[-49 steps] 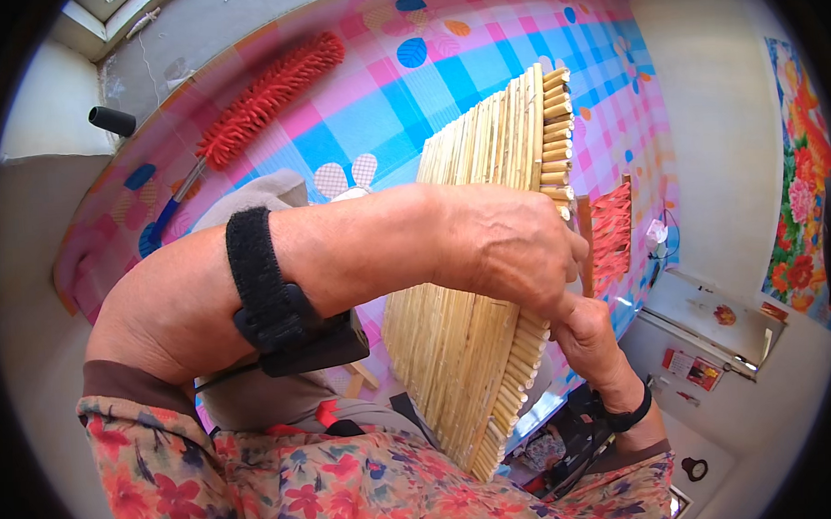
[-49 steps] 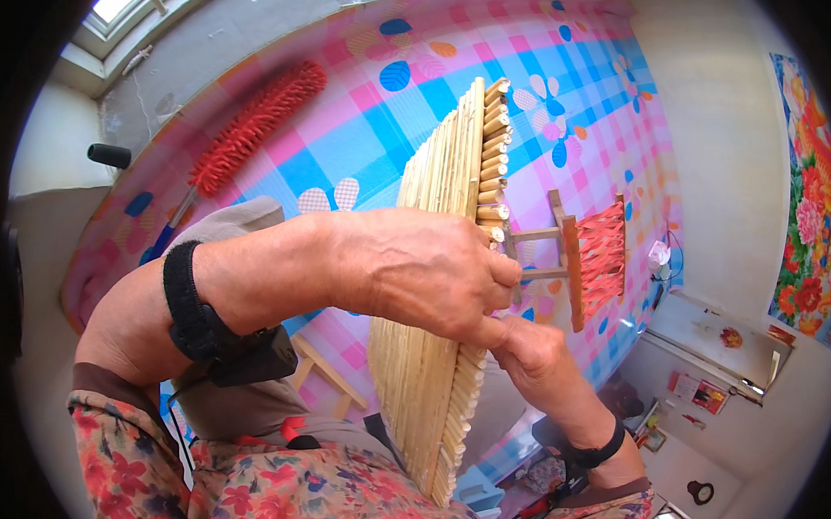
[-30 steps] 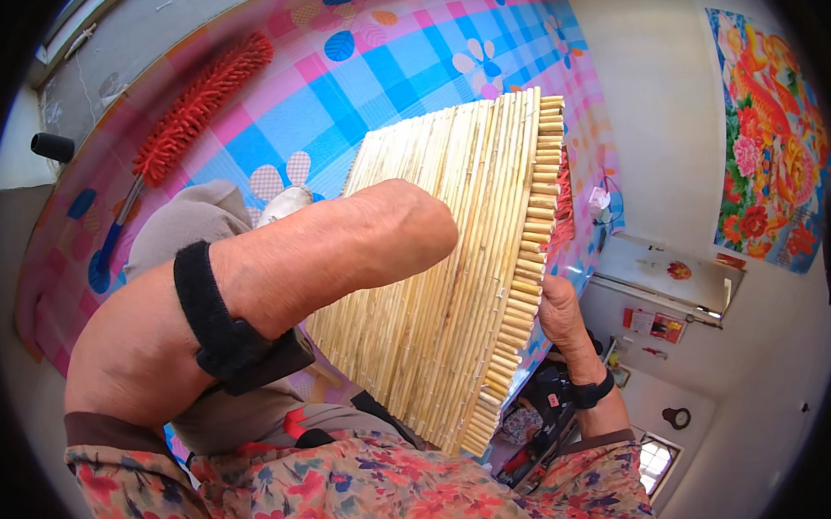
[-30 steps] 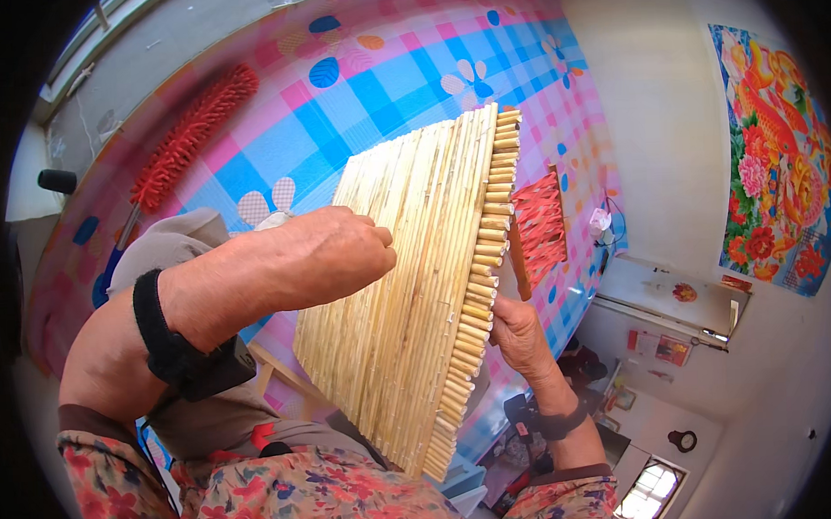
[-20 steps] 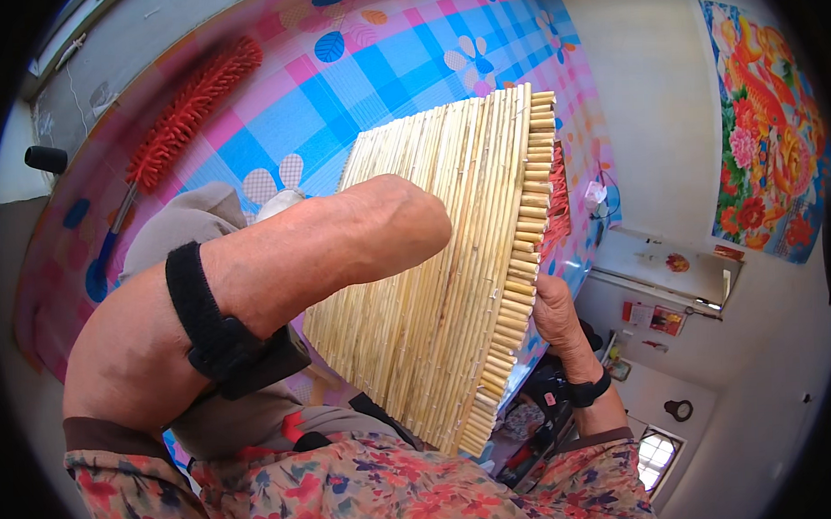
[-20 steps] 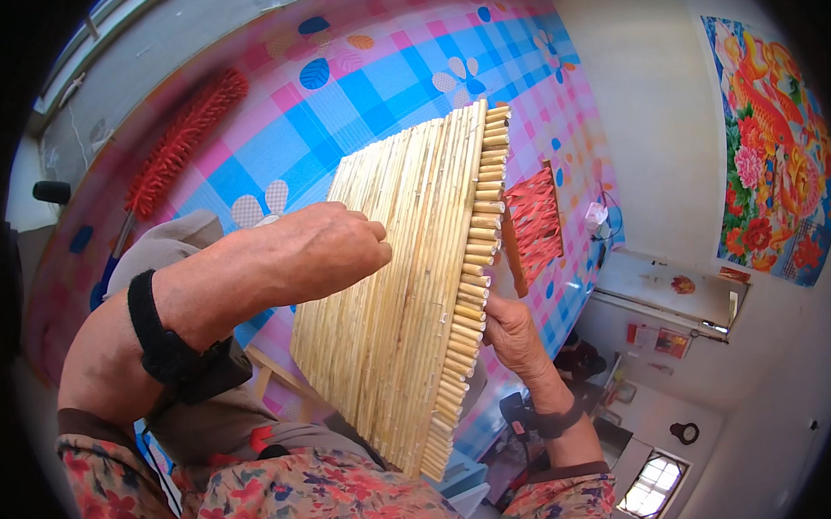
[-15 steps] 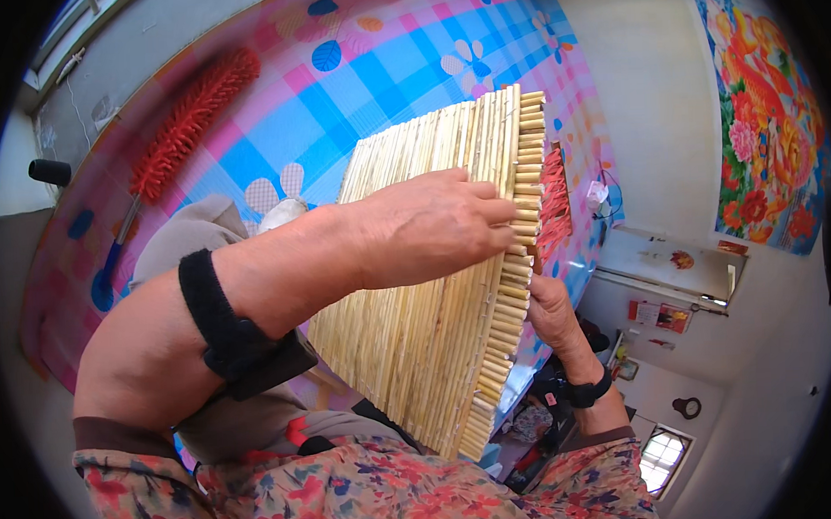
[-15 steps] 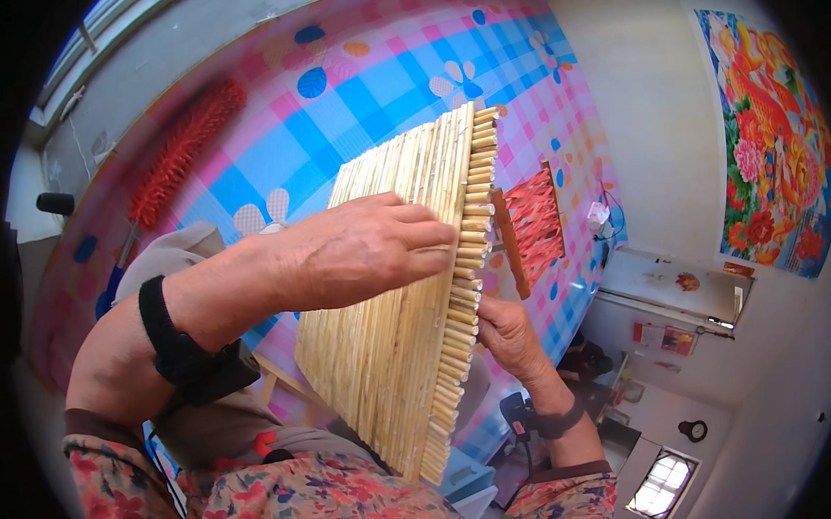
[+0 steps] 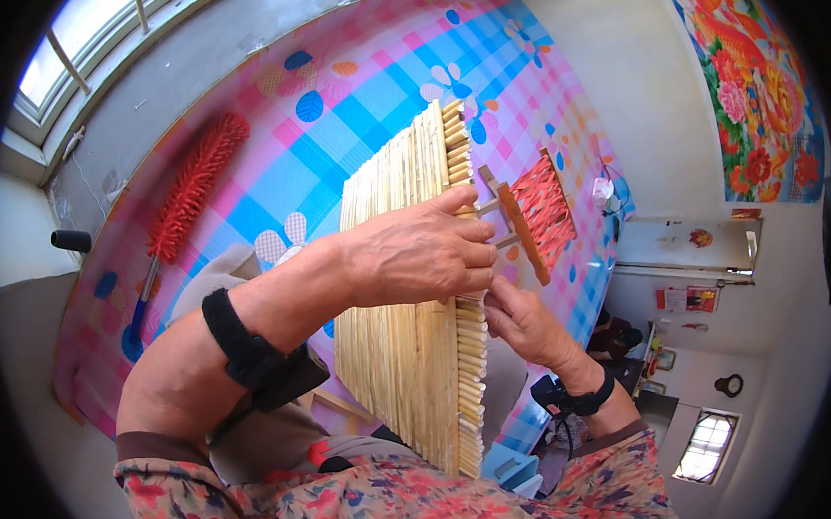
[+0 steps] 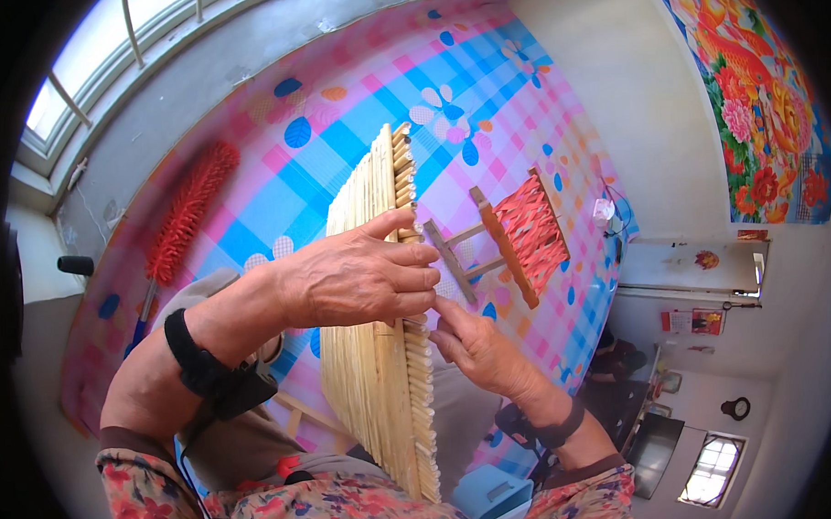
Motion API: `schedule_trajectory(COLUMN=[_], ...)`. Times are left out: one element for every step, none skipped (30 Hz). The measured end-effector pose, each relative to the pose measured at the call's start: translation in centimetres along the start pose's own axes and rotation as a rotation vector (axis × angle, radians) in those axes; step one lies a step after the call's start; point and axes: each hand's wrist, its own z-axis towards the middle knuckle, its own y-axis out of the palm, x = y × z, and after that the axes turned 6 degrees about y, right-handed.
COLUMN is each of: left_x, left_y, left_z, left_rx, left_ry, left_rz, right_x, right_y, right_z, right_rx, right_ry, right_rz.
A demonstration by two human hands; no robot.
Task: The person weaves a bamboo mat by hand, threading white string through parallel bamboo strips and tightening the weave. The person repeatedly adjusts the mat and pulls the string to secure the structure.
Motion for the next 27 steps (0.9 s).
schedule_trajectory(left_x=[-0.1,-0.1,-0.1,-0.1,0.0,0.0,0.1,0.2,0.3,0.3,0.2,0.2,0.2,0.2,0.4,0.6,0.7,1.0,1.0,1.3,1.6,2.1,2.7,3.3,4.0,4.5,5.2], left_y=[-0.1,-0.2,-0.2,-0.3,-0.4,-0.3,-0.3,-0.4,-0.4,-0.4,-0.5,-0.5,-0.7,-0.9,-1.0,-1.1,-1.2,-1.3,-1.3,-1.5,-1.7,-1.9,-2.0,-2.1,-2.3,-2.4,-2.6], left_z=[0.1,0.2,0.3,0.4,0.5,0.6,0.6,0.6,0.6,0.5,0.6,0.6,0.6,0.7,0.9,1.3,1.6,2.0,2.5,2.9,3.1,3.4,3.9,4.3,4.9,5.6,6.0], left_rx=[-0.014,-0.027,-0.04,-0.041,-0.04,-0.039,-0.022,-0.004,0.014,0.001,-0.015,-0.033,-0.045,-0.059,-0.071,-0.079,-0.138,-0.201,-0.262,-0.242,-0.236,-0.266,-0.298,-0.377,-0.385,-0.396,-0.408], left_ry=[-0.004,-0.007,-0.011,-0.009,-0.004,0.002,-0.003,-0.01,-0.017,-0.02,-0.018,-0.011,-0.008,-0.002,0.009,-0.001,-0.01,-0.022,-0.037,-0.033,-0.029,-0.034,-0.035,-0.048,-0.054,-0.062,-0.069], left_rz=[0.009,0.014,0.02,0.014,0.007,-0.001,-0.002,0.001,0.003,0.005,0.007,0.011,0.033,0.06,0.091,0.031,0.067,0.087,0.105,0.063,0.048,0.035,0.022,0.017,0.021,0.025,0.029], right_x=[0.1,0.1,0.2,0.2,0.2,0.2,0.2,0.1,-0.1,-0.2,-0.4,-0.5,-0.7,-0.8,-0.8,-0.8,-0.7,-0.5,-0.3,-0.1,0.2,0.4,0.5,0.5,0.4,0.5,0.4], right_y=[0.1,0.2,0.4,0.6,0.9,1.3,1.7,2.1,2.4,2.6,2.7,2.5,2.2,1.9,1.6,1.2,0.8,0.6,0.4,0.2,-0.1,-0.5,-0.8,-0.6,-0.3,0.0,0.8], right_z=[0.0,-0.1,-0.1,0.1,0.3,0.5,0.7,0.7,0.8,0.8,0.8,0.6,0.2,0.0,-0.4,-0.8,-1.3,-2.2,-3.3,-4.5,-6.0,-7.8,-9.7,-11.6,-13.4,-14.9,-16.3], right_rx=[-0.002,0.006,0.009,0.01,0.038,0.068,0.106,0.1,0.093,0.106,0.123,0.054,-0.012,-0.077,-0.064,-0.048,-0.021,0.118,0.264,0.412,0.459,0.505,0.557,0.61,0.618,0.621,0.627], right_ry=[-0.009,0.003,0.023,0.038,-0.054,-0.142,-0.194,-0.23,-0.264,-0.287,-0.31,-0.159,-0.014,0.069,0.098,0.075,0.03,-0.039,-0.13,-0.221,-0.209,-0.197,-0.159,-0.146,-0.156,-0.155,-0.156], right_rz=[0.015,0.021,0.04,0.057,-0.017,-0.092,-0.173,-0.063,-0.016,0.029,0.076,0.144,0.215,0.322,0.181,0.071,-0.016,-0.141,-0.247,-0.358,-0.292,-0.222,-0.152,-0.086,-0.047,-0.005,0.038])
